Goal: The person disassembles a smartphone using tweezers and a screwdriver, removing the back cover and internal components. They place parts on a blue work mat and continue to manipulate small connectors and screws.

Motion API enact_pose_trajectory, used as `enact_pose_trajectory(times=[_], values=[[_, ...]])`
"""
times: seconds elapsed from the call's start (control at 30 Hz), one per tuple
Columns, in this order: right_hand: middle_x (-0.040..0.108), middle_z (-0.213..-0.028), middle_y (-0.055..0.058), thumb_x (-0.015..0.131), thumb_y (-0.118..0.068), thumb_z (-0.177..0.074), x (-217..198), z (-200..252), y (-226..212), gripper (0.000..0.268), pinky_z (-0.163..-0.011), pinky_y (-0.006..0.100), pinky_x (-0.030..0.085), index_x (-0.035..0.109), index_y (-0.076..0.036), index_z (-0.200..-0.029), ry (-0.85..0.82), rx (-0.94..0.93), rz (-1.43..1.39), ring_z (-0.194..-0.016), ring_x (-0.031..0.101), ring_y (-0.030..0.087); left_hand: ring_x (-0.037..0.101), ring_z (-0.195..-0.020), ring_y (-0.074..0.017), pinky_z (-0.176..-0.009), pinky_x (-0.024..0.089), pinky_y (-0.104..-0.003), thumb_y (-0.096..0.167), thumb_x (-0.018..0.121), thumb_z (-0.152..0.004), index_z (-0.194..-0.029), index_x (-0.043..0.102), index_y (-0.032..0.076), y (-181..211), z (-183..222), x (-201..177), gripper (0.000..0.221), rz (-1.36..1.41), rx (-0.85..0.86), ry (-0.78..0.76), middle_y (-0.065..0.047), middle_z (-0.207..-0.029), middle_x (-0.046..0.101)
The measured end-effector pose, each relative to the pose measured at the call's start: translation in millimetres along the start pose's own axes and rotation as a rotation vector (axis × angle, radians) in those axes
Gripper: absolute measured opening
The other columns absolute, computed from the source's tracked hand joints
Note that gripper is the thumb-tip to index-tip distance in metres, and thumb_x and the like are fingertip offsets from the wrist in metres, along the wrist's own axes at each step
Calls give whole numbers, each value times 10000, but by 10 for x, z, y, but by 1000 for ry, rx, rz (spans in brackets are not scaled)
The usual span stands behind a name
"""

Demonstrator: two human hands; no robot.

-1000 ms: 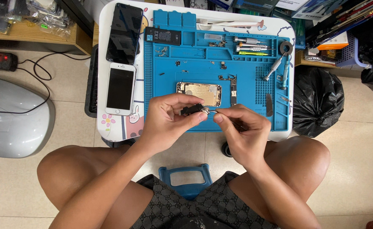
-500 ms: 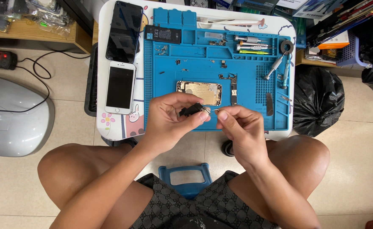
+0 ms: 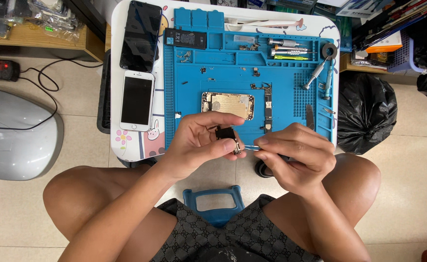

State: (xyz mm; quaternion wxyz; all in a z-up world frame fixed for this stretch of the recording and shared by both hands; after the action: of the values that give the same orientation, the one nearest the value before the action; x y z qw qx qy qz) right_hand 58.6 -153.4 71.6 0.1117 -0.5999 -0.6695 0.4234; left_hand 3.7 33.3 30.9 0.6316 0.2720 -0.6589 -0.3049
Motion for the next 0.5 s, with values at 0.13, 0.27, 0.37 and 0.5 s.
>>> enact_pose_trajectory(times=[0.13, 0.27, 0.37, 0.5], values=[[794, -807, 94, 844, -137, -861, -20, 9, 10, 59, -537, 292, 525, 817, -84, -858, -8, -26, -17, -560, 655, 177, 789, -758, -279, -684, 698, -355, 17, 771, -870, -1204, 654, -137, 14, 20, -6, 386, 25, -32, -17, -234, -877, 749], [794, -799, 95, 830, -108, -866, -23, -41, -23, 36, -534, 295, 530, 817, -78, -851, -36, -26, -16, -558, 663, 186, 782, -707, -280, -624, 691, -346, -3, 765, -870, -1196, 659, -136, 1, 16, -14, 367, 0, -31, -41, -214, -837, 740], [794, -796, 94, 826, -96, -867, -15, -64, -41, 42, -532, 300, 534, 812, -72, -835, -59, -30, -17, -557, 666, 198, 781, -693, -294, -606, 689, -358, -8, 773, -860, -1193, 658, -137, -4, 22, -29, 376, -5, -32, -45, -211, -817, 730], [796, -786, 85, 816, -82, -869, -27, -95, -77, 35, -529, 294, 539, 823, -72, -836, -104, -36, 4, -552, 673, 197, 781, -700, -286, -614, 689, -358, -12, 783, -854, -1186, 663, -125, -10, 20, -42, 371, -25, -39, -58, -198, -811, 726]])
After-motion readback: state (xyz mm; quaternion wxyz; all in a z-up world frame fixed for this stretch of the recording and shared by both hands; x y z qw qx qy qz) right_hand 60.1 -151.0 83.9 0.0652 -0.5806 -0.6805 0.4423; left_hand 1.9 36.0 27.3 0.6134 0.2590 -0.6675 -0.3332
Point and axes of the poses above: each hand's wrist, its own z-axis away from the middle knuckle, its own x-axis out of the palm, y = z × x, the point moved 2 cm from there along -z, towards the middle knuckle
